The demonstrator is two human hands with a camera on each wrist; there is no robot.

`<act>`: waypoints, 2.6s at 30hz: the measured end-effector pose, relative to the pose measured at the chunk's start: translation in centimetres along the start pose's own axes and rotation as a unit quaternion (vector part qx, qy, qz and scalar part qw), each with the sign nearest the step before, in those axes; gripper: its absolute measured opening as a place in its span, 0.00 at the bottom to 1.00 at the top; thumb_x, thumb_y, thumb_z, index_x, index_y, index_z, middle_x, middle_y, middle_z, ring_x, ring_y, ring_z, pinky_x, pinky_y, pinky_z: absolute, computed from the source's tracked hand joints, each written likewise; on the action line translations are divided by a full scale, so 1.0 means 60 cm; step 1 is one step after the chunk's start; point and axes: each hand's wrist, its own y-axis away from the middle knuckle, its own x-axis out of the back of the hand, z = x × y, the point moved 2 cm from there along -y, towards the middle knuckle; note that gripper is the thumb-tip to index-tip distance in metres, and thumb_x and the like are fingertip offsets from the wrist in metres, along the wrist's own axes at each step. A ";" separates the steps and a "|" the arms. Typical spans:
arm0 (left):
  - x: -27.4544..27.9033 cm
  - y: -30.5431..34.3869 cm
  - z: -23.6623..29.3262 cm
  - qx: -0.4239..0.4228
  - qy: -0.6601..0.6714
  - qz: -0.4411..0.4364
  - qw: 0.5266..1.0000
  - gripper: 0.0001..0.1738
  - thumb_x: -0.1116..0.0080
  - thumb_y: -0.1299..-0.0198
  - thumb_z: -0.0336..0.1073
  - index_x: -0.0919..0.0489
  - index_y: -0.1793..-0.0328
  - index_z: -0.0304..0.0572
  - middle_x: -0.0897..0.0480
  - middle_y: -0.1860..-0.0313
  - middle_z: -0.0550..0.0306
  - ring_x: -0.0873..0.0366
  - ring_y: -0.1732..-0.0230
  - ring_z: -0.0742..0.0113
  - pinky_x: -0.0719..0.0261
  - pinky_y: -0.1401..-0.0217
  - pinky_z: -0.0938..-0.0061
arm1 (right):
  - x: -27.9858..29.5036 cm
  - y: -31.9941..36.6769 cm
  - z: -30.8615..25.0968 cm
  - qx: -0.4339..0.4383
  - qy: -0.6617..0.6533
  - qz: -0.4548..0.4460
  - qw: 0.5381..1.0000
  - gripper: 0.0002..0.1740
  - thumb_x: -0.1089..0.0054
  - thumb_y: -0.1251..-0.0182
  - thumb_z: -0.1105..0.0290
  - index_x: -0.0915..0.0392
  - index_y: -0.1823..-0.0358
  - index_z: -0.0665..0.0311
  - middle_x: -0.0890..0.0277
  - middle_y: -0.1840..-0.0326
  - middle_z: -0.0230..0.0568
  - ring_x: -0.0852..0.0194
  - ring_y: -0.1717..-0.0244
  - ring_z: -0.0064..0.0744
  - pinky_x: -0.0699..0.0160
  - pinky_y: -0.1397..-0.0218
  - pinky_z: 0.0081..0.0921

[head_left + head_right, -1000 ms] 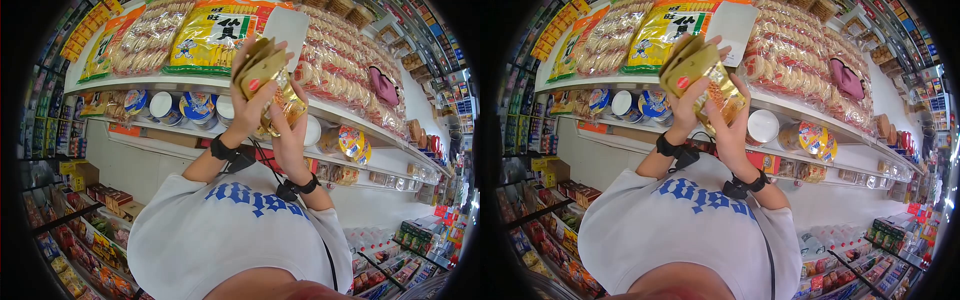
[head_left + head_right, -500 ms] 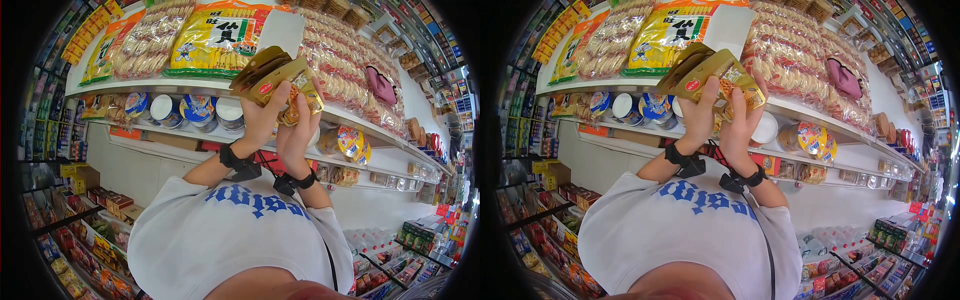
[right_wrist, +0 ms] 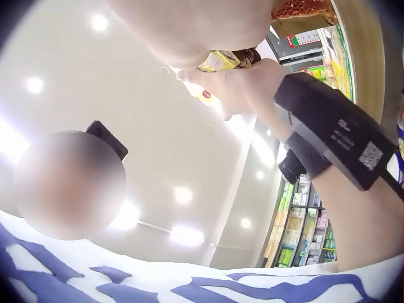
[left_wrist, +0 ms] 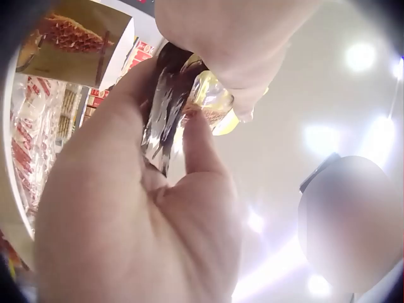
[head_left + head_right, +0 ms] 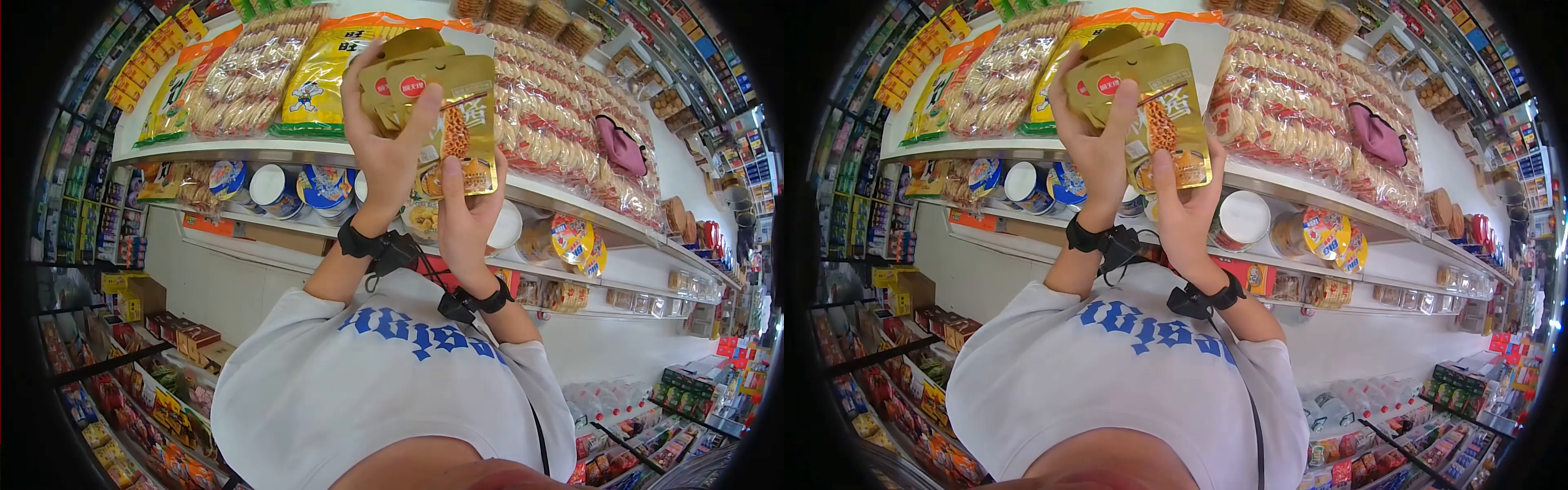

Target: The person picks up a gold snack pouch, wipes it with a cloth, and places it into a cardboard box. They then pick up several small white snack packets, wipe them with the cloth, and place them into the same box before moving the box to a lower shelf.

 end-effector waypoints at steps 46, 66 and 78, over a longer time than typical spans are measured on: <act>0.067 0.005 -0.032 0.156 -0.009 -0.229 0.961 0.31 0.25 0.42 0.36 0.26 0.36 0.34 0.18 0.43 0.55 0.21 0.45 0.71 0.20 0.43 0.74 | 0.042 -0.045 -0.015 0.157 0.241 -0.043 0.957 0.17 0.47 0.23 0.72 0.31 0.39 0.73 0.21 0.53 0.44 0.22 0.56 0.30 0.23 0.49 0.26; 0.001 -0.188 -0.127 -0.171 -0.214 -0.356 0.893 0.30 0.28 0.44 0.35 0.25 0.36 0.37 0.17 0.49 0.48 0.18 0.51 0.54 0.21 0.47 0.66 | 0.076 -0.300 -0.036 0.298 0.511 -0.121 0.797 0.26 0.29 0.42 0.70 0.24 0.43 0.69 0.26 0.37 0.58 0.27 0.37 0.55 0.28 0.35 0.43; -0.003 -0.182 -0.222 -0.173 -0.393 -0.398 0.810 0.33 0.25 0.48 0.43 0.23 0.36 0.43 0.33 0.34 0.41 0.45 0.23 0.38 0.38 0.25 0.55 | 0.100 -0.285 0.039 0.171 0.449 -0.078 0.873 0.34 0.39 0.34 0.69 0.36 0.27 0.68 0.32 0.35 0.66 0.24 0.44 0.53 0.23 0.43 0.41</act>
